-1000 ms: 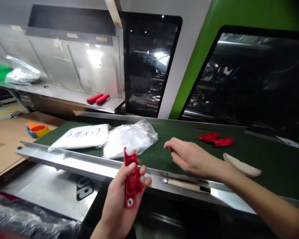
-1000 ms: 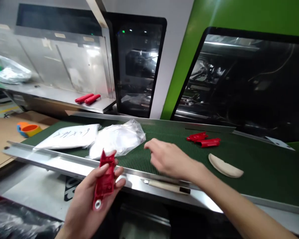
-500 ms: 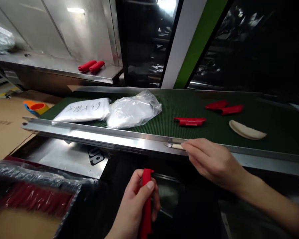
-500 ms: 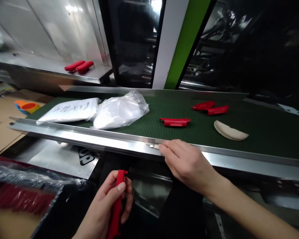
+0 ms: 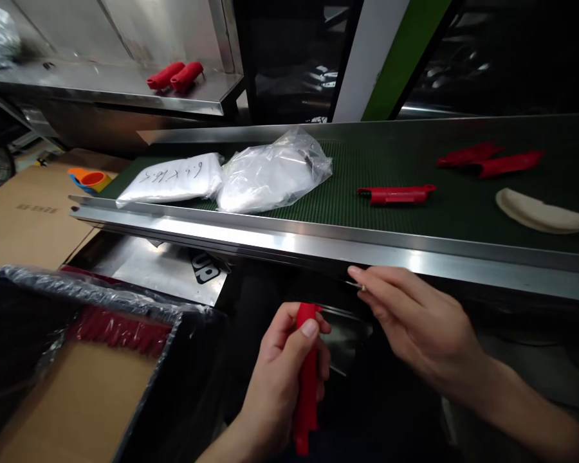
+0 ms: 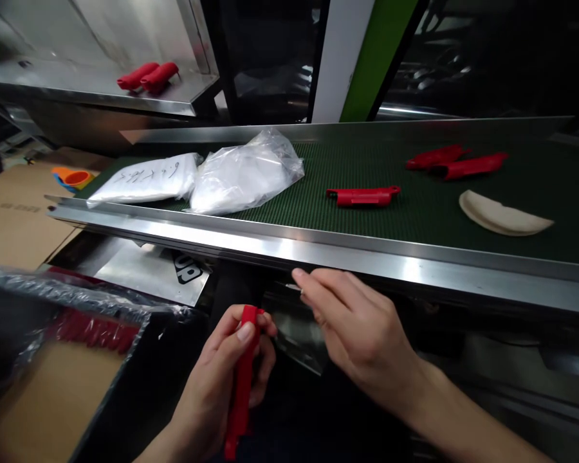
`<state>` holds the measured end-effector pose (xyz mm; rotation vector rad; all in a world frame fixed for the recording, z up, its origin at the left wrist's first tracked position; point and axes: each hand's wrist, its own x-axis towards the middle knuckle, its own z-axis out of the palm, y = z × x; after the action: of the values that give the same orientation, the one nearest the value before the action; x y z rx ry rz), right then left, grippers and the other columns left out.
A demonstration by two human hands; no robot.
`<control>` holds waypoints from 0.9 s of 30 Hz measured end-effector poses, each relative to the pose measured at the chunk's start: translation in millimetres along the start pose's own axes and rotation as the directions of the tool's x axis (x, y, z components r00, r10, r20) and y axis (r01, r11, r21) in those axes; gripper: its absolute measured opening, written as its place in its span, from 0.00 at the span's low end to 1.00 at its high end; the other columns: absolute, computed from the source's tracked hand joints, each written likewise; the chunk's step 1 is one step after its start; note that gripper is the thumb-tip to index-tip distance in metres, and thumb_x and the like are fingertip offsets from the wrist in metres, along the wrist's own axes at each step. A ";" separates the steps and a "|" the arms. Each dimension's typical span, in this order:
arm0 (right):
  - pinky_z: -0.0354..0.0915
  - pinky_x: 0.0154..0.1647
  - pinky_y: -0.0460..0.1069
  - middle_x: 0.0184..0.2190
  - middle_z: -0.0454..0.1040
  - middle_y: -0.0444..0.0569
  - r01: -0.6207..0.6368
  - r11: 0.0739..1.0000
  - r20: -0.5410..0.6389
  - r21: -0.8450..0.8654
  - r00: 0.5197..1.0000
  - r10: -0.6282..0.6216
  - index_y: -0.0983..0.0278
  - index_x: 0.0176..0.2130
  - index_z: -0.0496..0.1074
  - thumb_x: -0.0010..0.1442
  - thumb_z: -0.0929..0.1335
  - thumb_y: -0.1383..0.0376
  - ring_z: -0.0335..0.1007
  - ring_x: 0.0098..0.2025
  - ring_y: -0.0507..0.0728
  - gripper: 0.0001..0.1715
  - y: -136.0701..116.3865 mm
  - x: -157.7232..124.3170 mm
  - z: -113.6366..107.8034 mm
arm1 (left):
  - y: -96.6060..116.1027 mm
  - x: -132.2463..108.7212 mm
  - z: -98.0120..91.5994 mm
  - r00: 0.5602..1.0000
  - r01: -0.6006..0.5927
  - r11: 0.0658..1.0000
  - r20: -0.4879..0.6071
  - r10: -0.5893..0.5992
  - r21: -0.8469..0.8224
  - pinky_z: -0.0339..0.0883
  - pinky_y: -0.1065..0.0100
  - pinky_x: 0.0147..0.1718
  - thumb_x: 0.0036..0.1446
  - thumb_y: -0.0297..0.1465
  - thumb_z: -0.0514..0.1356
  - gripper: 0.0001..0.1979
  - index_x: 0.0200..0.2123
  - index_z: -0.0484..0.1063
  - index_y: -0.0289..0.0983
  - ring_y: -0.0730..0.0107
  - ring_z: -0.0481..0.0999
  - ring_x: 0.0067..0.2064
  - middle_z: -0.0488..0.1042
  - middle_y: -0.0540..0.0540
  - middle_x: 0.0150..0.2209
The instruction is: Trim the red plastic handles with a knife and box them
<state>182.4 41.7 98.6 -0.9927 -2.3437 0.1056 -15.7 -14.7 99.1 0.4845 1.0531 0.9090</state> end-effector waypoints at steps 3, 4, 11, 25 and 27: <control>0.71 0.48 0.50 0.51 0.73 0.49 -0.062 0.960 0.054 0.272 0.997 0.050 0.59 0.65 0.59 0.63 0.63 0.79 0.70 0.49 0.54 0.35 -23.3 1.7 -7.9 | 0.4 -3.5 0.8 1.000 0.006 0.999 -0.005 -0.006 -0.041 0.56 0.76 0.17 0.63 0.47 0.52 0.18 0.40 0.69 0.38 0.74 0.61 0.21 0.66 0.50 0.23; 0.71 0.48 0.50 0.51 0.73 0.49 -0.071 0.956 0.071 0.285 0.996 0.053 0.59 0.65 0.60 0.63 0.63 0.79 0.70 0.50 0.54 0.35 -28.0 2.5 -10.0 | 1.0 -4.6 0.8 1.000 0.008 0.999 0.004 -0.008 -0.049 0.56 0.75 0.18 0.63 0.46 0.52 0.18 0.40 0.69 0.38 0.74 0.62 0.22 0.66 0.50 0.23; 0.73 0.46 0.52 0.51 0.74 0.51 -0.031 0.983 0.047 0.181 0.999 0.023 0.61 0.63 0.63 0.61 0.65 0.78 0.71 0.48 0.56 0.34 -39.2 6.5 -16.3 | 2.0 -12.2 0.8 1.000 -0.011 0.995 0.009 0.012 -0.099 0.57 0.76 0.18 0.63 0.44 0.53 0.16 0.41 0.69 0.38 0.74 0.62 0.22 0.68 0.49 0.23; 0.68 0.47 0.55 0.50 0.74 0.56 0.053 0.990 0.018 0.128 0.998 -0.056 0.73 0.54 0.71 0.61 0.66 0.79 0.69 0.48 0.58 0.22 -43.3 8.2 -17.2 | 0.8 -16.4 2.3 1.000 -0.018 0.992 0.015 0.020 -0.123 0.57 0.76 0.17 0.63 0.43 0.53 0.15 0.41 0.69 0.38 0.75 0.63 0.20 0.69 0.50 0.22; 0.68 0.47 0.55 0.50 0.74 0.56 0.061 0.992 0.021 0.111 0.998 -0.064 0.73 0.54 0.71 0.61 0.66 0.78 0.69 0.49 0.58 0.21 -42.8 7.6 -18.4 | 0.0 -16.0 1.6 1.000 -0.012 0.992 0.019 0.015 -0.127 0.56 0.77 0.17 0.63 0.43 0.53 0.15 0.41 0.69 0.38 0.75 0.63 0.20 0.69 0.50 0.22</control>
<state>161.2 13.4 129.8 -0.8686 -2.3607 0.2216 -17.4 -27.8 108.2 0.3946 0.9681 0.9747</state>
